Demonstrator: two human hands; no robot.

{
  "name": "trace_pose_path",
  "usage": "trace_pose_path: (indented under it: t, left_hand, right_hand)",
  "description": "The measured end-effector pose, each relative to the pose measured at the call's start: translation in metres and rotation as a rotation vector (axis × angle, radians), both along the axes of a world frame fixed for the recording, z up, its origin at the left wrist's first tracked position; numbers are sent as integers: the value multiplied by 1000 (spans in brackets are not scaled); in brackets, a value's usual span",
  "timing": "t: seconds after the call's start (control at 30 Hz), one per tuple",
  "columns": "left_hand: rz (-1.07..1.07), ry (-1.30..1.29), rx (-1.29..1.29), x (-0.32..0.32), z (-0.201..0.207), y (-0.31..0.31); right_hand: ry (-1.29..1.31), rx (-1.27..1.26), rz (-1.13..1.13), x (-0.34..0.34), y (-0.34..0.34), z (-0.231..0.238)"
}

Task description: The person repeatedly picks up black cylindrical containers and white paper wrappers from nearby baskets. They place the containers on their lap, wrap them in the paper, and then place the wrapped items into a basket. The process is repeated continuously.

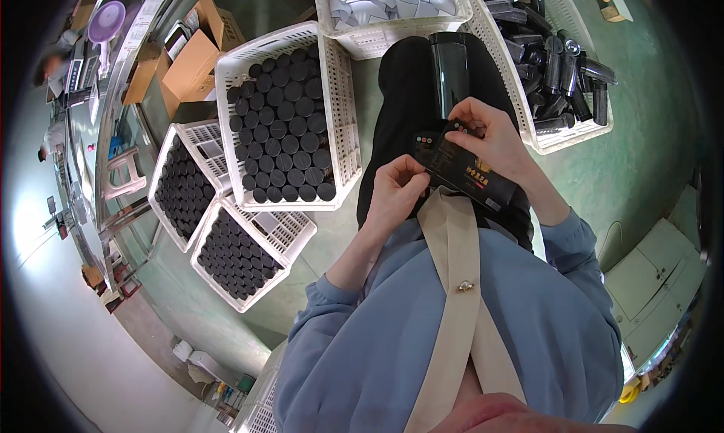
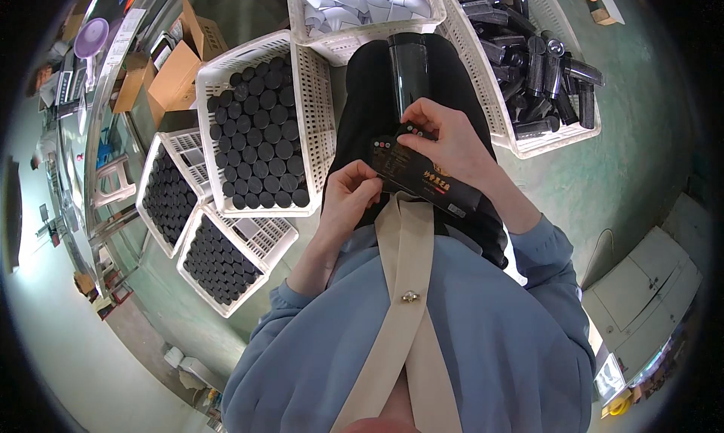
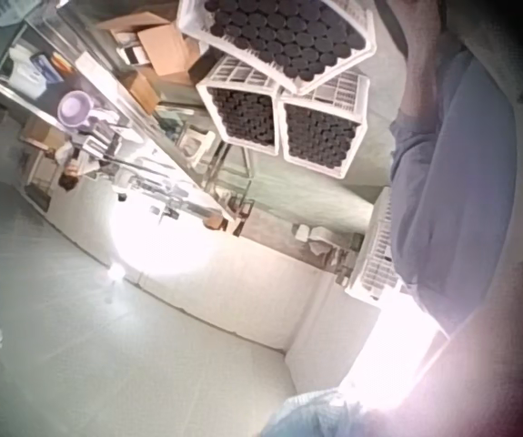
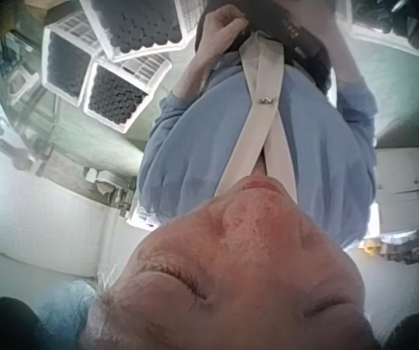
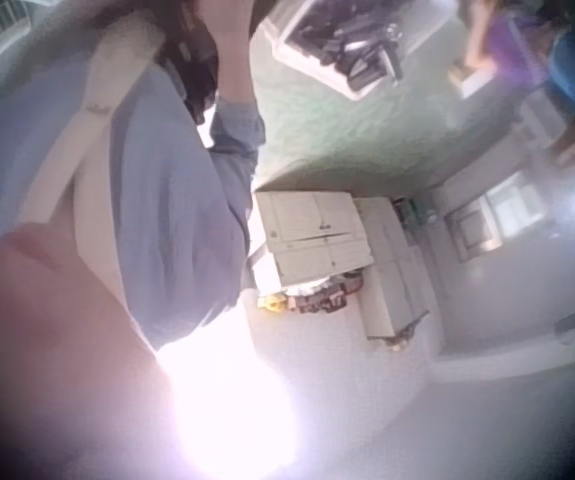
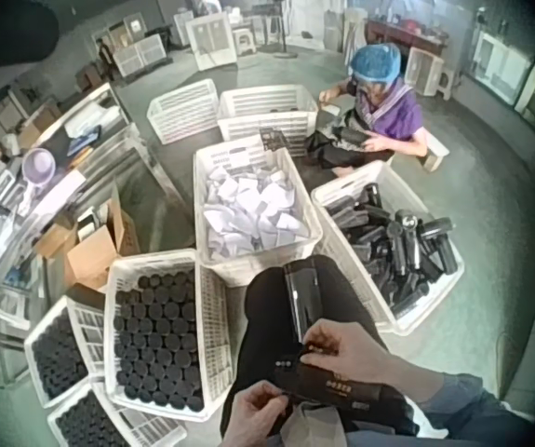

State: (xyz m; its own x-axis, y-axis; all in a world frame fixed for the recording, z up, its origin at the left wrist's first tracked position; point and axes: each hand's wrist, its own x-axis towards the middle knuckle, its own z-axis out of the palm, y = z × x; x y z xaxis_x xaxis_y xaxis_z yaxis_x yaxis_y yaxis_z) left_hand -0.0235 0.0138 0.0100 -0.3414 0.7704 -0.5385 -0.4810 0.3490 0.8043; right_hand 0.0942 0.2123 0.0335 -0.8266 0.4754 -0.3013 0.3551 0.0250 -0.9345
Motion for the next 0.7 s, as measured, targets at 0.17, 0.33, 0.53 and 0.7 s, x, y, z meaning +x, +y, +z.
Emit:
trace_pose_path:
  t: [0.17, 0.33, 0.53, 0.7]
  left_hand:
    - [-76, 192, -135, 5, -2, -16]
    - [6, 625, -109, -3, 12, -12]
    - [22, 24, 58, -10, 19, 15]
    - [15, -57, 51, -4, 19, 17]
  right_hand:
    - [36, 11, -121, 4, -2, -11]
    - [52, 18, -166, 4, 15, -3]
    - [43, 11, -4, -1, 18, 15]
    - [43, 16, -25, 1, 18, 13]
